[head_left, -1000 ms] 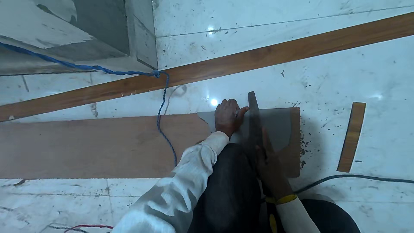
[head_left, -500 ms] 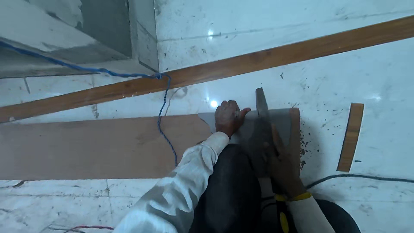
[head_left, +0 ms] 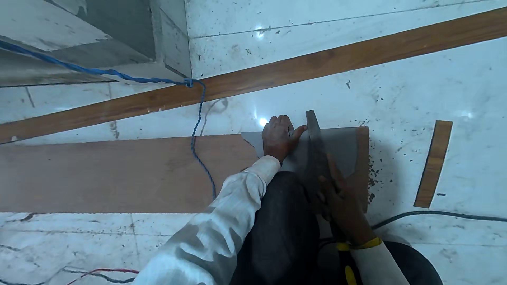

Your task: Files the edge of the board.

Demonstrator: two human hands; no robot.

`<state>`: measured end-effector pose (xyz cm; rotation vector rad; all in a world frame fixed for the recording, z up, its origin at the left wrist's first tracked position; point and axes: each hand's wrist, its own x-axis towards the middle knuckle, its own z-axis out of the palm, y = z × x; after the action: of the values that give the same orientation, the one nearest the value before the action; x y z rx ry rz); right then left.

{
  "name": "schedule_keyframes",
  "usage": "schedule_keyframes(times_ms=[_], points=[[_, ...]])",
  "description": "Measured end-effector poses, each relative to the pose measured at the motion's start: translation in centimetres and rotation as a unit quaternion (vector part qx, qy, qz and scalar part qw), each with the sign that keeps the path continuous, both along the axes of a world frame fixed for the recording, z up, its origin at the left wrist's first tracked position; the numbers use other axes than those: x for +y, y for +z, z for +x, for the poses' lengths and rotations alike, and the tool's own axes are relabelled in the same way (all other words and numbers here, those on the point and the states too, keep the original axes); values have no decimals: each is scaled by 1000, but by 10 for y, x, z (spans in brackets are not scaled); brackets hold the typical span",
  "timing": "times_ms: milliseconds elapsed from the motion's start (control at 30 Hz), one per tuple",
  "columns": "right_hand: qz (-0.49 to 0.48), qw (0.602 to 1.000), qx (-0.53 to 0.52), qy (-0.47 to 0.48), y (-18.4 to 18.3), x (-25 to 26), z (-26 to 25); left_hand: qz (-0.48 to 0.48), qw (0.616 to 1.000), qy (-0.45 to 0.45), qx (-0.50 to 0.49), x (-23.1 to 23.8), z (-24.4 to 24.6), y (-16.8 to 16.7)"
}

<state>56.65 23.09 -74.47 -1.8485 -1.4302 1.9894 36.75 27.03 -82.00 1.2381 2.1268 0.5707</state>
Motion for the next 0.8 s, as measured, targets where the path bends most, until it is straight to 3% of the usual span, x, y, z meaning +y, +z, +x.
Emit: schedule_keyframes(times_ms=[167, 400, 633, 800], points=[[6, 1000, 1, 2, 0, -1, -2, 11, 1000, -5, 4, 0, 1, 0], [124, 979, -135, 91, 4, -8, -19, 21, 1000, -15, 9, 0, -1, 3], [170, 967, -154, 114, 7, -8, -23, 51, 998, -17, 26, -1, 1, 0], [205, 954, -165, 143, -6, 11, -33, -4, 999, -35, 1, -1, -1, 8]])
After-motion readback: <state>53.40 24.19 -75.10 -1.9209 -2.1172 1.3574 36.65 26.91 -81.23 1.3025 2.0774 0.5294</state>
